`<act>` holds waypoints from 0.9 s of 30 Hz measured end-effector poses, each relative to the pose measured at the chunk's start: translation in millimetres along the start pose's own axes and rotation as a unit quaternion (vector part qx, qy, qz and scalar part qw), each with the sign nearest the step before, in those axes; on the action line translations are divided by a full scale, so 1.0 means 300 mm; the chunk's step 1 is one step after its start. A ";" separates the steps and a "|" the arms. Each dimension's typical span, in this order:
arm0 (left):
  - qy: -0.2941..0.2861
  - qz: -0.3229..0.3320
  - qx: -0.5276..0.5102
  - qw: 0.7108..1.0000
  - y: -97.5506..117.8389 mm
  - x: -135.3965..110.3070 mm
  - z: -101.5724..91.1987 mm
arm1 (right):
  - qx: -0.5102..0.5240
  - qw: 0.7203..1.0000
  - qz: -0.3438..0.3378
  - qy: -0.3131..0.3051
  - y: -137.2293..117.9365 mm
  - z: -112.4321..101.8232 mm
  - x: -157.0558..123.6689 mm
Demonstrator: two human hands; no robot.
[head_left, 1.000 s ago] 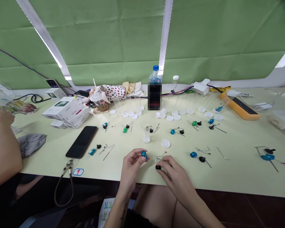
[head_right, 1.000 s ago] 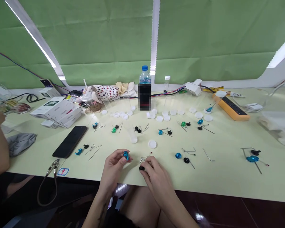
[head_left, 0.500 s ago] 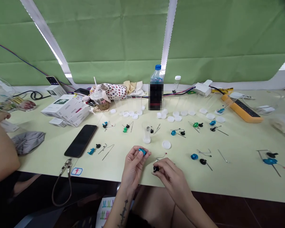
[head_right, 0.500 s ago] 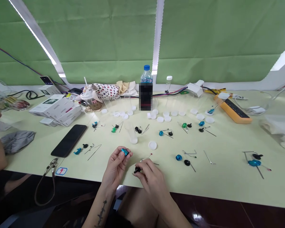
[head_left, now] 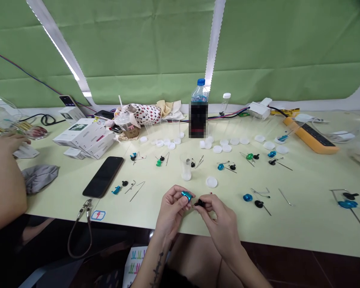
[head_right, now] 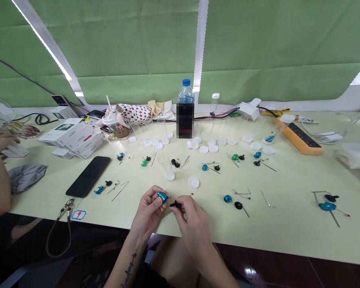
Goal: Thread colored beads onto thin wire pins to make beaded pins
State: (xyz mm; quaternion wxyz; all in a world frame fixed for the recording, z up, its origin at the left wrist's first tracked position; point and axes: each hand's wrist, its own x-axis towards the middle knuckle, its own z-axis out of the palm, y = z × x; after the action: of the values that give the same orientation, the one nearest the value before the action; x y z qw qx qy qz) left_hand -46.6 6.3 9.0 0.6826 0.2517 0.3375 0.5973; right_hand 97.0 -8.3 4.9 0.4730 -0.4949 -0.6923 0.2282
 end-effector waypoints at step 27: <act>0.022 -0.020 0.042 0.999 0.005 0.005 0.015 | -0.054 0.977 -0.189 0.088 0.026 0.021 -0.009</act>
State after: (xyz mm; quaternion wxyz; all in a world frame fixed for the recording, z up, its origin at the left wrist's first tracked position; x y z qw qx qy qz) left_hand -44.1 8.2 12.6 0.6755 0.2600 0.3826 0.5742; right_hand 95.3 -6.5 -5.1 0.5389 -0.3980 -0.7406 0.0523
